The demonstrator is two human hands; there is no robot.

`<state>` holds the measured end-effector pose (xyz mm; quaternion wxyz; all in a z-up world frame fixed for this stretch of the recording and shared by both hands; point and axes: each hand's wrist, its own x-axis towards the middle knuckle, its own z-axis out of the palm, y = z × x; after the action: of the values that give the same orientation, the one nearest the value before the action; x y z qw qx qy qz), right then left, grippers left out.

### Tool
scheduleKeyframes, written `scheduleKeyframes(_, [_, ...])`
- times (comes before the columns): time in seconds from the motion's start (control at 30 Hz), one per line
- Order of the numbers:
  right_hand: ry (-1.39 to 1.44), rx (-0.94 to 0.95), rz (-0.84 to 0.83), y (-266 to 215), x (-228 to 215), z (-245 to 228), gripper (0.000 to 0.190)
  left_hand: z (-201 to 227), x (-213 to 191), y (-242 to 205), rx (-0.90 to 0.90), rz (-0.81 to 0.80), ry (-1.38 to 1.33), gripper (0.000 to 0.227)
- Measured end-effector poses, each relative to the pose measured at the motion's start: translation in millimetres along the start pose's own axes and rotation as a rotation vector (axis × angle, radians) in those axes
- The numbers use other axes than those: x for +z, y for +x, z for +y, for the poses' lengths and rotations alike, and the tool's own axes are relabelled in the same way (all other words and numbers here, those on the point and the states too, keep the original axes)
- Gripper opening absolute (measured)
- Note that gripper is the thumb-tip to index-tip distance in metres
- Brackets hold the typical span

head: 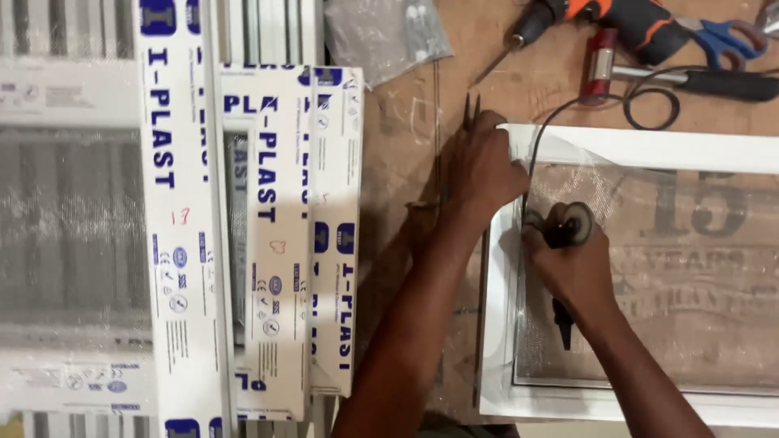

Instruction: Installing a mesh screen into a white uPVC window frame using a spline roller tool and cutting tools.

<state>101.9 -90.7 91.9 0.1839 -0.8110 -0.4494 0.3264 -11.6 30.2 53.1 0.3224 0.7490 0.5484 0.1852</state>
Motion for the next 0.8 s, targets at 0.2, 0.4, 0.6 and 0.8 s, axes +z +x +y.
scheduleKeyframes(0.2, [-0.042, -0.016, 0.020, 4, -2, 0, 0.029, 2, 4, -12, -0.020, -0.017, -0.071, 0.028])
scheduleKeyframes(0.4, [0.018, 0.132, 0.066, 0, -1, 3, 0.032, 2, 10, -11, -0.008, -0.012, -0.085, 0.027])
scheduleKeyframes(0.6, [0.015, -0.023, 0.105, 8, -2, 7, 0.037, 1, 12, -2, 0.019, 0.107, -0.051, 0.041])
scheduleKeyframes(0.8, [0.017, -0.040, 0.089, 20, 1, 6, 0.033, 1, 7, 0, -0.022, 0.075, -0.086, 0.038])
